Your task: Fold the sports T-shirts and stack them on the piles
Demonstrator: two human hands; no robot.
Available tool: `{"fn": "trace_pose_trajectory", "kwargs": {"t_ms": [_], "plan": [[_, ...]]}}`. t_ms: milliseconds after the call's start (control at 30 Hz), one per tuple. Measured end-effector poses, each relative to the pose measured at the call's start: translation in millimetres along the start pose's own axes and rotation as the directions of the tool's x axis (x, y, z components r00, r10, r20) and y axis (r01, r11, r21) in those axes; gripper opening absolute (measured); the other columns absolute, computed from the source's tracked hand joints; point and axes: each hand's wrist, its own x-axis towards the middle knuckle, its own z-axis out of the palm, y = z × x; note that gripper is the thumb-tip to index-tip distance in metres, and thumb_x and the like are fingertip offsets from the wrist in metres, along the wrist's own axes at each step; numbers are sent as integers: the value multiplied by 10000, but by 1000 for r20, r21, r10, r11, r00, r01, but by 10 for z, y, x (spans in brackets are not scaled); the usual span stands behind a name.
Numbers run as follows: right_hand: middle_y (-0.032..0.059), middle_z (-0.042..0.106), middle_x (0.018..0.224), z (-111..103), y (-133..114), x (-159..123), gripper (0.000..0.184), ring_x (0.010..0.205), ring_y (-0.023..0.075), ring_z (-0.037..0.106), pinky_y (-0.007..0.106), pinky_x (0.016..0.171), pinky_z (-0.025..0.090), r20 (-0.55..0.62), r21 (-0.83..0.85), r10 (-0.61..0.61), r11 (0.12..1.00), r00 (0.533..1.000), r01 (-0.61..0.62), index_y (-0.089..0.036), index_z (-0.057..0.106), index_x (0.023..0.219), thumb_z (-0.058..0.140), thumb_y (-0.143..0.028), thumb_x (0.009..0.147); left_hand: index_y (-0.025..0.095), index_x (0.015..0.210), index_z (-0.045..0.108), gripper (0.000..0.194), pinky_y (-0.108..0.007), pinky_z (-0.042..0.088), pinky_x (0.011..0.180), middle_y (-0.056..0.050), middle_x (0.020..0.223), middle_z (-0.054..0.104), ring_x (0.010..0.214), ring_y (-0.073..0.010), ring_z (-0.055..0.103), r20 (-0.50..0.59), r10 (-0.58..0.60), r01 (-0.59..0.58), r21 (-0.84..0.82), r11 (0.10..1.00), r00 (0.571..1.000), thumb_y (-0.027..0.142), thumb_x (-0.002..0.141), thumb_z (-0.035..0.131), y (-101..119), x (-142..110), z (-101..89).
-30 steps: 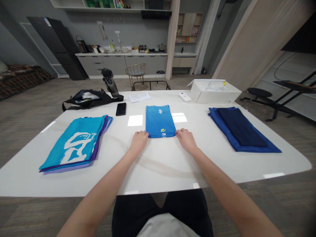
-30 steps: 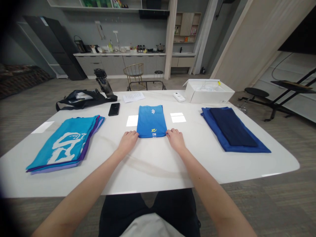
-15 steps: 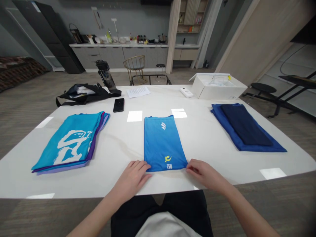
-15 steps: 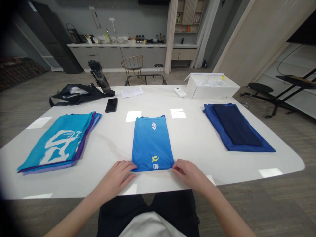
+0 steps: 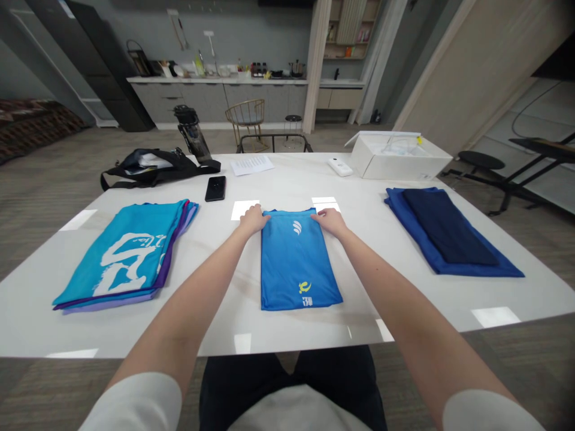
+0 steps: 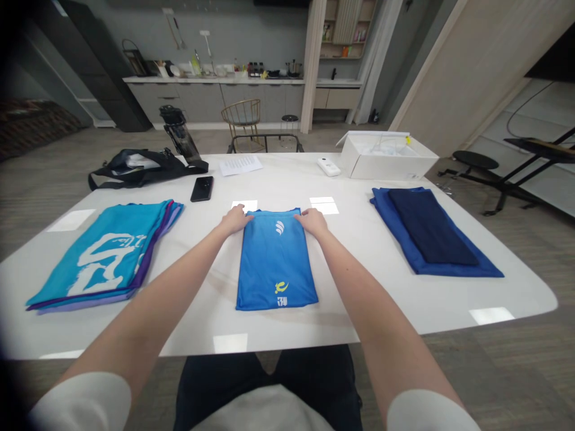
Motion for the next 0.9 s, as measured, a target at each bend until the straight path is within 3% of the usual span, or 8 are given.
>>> {"fn": "trace_pose_trajectory", "kwargs": {"t_ms": [233, 400, 500, 667, 767, 900], "plan": [[120, 765, 1062, 93, -134, 236, 354, 995, 272, 709, 348, 838, 517, 67, -9, 129, 992, 989, -128, -187, 744, 975, 770, -475, 770, 217, 1193, 658, 454, -368, 465, 974, -117, 1318, 698, 1224, -287, 637, 137, -20, 18, 17, 1000, 990, 480, 831, 736, 25, 297, -25], [76, 763, 985, 109, -170, 185, 249, 908, 204, 697, 292, 806, 516, 49, 97, 33, 995, 998, -38, -182, 727, 948, 758, -383, 803, 208, 1046, 714, 324, -401, 463, 958, -127, 1183, 749, 1172, -315, 658, 127, -21, 12, 69, 998, 992, 443, 824, 738, 96, 246, -59], [71, 759, 961, 73, -177, 40, 282, 835, 180, 689, 268, 750, 523, -22, 281, -8, 960, 1000, 14, -158, 710, 1043, 720, -355, 841, 210, 1032, 715, 282, -430, 443, 984, -120, 1174, 744, 1176, -316, 646, -12, 73, -72, 51, 996, 997, 447, 923, 608, 187, 106, -78], [32, 738, 780, -178, -120, -316, 273, 732, 191, 674, 286, 690, 531, -81, 553, 17, 833, 997, 31, -150, 736, 959, 765, -334, 760, 216, 1135, 686, 299, -475, 410, 1002, -113, 1176, 729, 1160, -315, 622, -223, 279, -262, 102, 960, 934, 376, 1004, 470, 502, -267, -157], [25, 717, 731, -449, -5, -607, 239, 720, 196, 659, 293, 683, 516, -141, 593, 0, 800, 990, 84, -155, 733, 832, 750, -383, 761, 215, 1145, 685, 289, -472, 398, 994, -112, 1184, 717, 1158, -311, 604, -265, 386, -356, 155, 922, 884, 331, 1011, 457, 806, -556, -234], [11, 676, 700, -888, 240, -1137, 278, 720, 188, 617, 279, 660, 471, -316, 489, -27, 852, 948, 188, -186, 684, 778, 694, -462, 806, 221, 1131, 696, 269, -456, 390, 977, -108, 1186, 716, 1157, -305, 595, -276, 531, -492, 202, 847, 801, 318, 1006, 479, 1278, -974, -342]]}}
